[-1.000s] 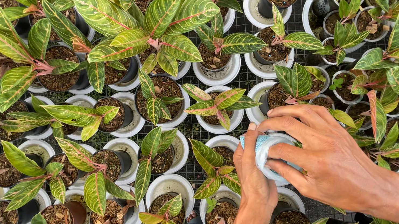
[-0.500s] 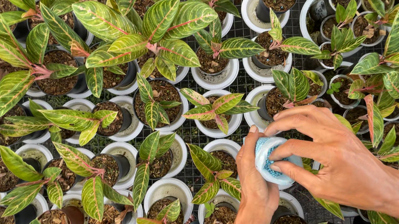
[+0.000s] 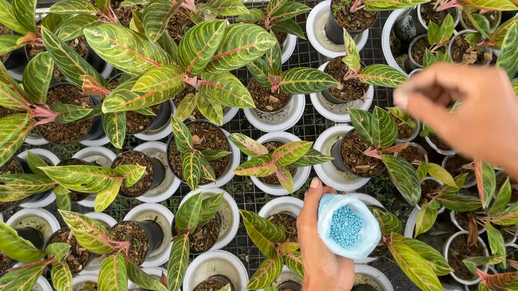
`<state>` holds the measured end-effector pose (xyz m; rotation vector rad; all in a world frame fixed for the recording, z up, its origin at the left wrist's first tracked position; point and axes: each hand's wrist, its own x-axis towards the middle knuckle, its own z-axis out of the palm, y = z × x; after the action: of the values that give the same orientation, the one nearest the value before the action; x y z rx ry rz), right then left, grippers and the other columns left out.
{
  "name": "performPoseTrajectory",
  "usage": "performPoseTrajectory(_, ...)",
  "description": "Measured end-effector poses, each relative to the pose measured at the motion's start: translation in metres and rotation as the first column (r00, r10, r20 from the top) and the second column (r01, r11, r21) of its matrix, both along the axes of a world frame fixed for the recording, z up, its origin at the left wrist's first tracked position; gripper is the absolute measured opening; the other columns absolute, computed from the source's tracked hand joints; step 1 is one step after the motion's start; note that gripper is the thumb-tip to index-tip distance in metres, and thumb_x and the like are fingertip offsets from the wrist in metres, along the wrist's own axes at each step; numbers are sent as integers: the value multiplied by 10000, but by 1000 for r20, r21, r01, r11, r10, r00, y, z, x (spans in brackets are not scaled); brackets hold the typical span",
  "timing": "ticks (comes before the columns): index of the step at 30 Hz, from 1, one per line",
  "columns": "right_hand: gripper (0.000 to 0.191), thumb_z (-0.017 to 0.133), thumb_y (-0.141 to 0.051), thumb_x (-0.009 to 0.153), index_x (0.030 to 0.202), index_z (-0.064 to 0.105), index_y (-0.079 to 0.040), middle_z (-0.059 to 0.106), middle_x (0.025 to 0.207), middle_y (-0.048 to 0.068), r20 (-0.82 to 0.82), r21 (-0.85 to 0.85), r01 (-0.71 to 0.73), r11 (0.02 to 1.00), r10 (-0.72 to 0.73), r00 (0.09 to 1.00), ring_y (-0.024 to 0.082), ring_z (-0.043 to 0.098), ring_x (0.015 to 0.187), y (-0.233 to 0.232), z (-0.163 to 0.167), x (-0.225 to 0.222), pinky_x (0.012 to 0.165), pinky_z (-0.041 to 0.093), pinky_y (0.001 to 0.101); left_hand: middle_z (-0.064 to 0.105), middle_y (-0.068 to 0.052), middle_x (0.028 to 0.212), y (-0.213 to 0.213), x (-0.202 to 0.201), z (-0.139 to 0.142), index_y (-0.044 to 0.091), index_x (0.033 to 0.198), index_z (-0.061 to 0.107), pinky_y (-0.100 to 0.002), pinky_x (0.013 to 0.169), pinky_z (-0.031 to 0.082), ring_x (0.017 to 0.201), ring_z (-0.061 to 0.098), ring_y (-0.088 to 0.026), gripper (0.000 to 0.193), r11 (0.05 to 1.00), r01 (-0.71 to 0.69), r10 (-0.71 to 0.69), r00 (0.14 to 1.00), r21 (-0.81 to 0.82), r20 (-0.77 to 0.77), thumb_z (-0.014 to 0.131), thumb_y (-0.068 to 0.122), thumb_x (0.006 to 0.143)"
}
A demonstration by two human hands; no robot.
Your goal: The person opens a small bag of blue granules and sprinkles them by hand into the soil of several potted plants. They move along a row of Aglaonema plants on a metal rack, adding a small amount of fertilizer to each pot.
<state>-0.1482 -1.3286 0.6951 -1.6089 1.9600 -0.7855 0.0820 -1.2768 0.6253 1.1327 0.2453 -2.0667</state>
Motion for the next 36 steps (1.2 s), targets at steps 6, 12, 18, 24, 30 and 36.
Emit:
performPoseTrajectory(6,177,809,-232,946,1038,810,-80,703,764,37,-132,34,118,992,-112,985,94,564,603,-96,-106,-70,547,453,290,685,-71,757,1,1,-5,94,918,645,-334,636,553,682,678,-178,292,999,-32,31,999,-32,-30,661,385,934)
performPoseTrajectory(12,164,825,-233,904,1014,819,-111,701,729,21,-60,0,149,989,-149,987,93,590,603,-166,-191,-88,586,481,291,694,-95,755,3,1,-11,85,899,632,-339,624,555,671,688,-192,315,999,-3,3,1000,35,16,647,399,924)
performPoseTrajectory(18,209,846,-257,872,964,817,-72,705,712,59,-78,-71,242,968,-248,966,163,632,633,-194,-212,-80,672,520,337,687,-119,734,-1,0,-17,78,906,632,-356,588,559,644,687,-207,327,998,3,-8,997,70,77,642,405,915)
performPoseTrajectory(24,221,851,-281,854,914,811,-73,731,737,67,-54,-50,335,941,-337,940,180,663,641,-201,-216,-73,683,526,343,692,-112,734,-2,-2,-18,83,905,627,-350,614,561,667,693,-204,329,990,35,-49,994,135,97,636,412,912)
performPoseTrajectory(30,185,802,-188,878,989,761,-46,778,887,30,149,-155,233,960,-210,966,101,698,775,-198,-221,-86,734,554,311,679,-95,729,-1,-2,-14,94,900,623,-347,610,551,662,680,-194,309,993,0,2,1000,122,-11,642,400,933)
performPoseTrajectory(36,245,808,-255,949,1061,783,-39,753,872,37,131,115,248,962,-262,956,92,656,736,-155,-156,-88,708,538,280,683,-94,739,-2,-3,-9,65,918,642,-363,629,564,665,684,-200,324,998,34,-27,990,-48,138,674,387,939)
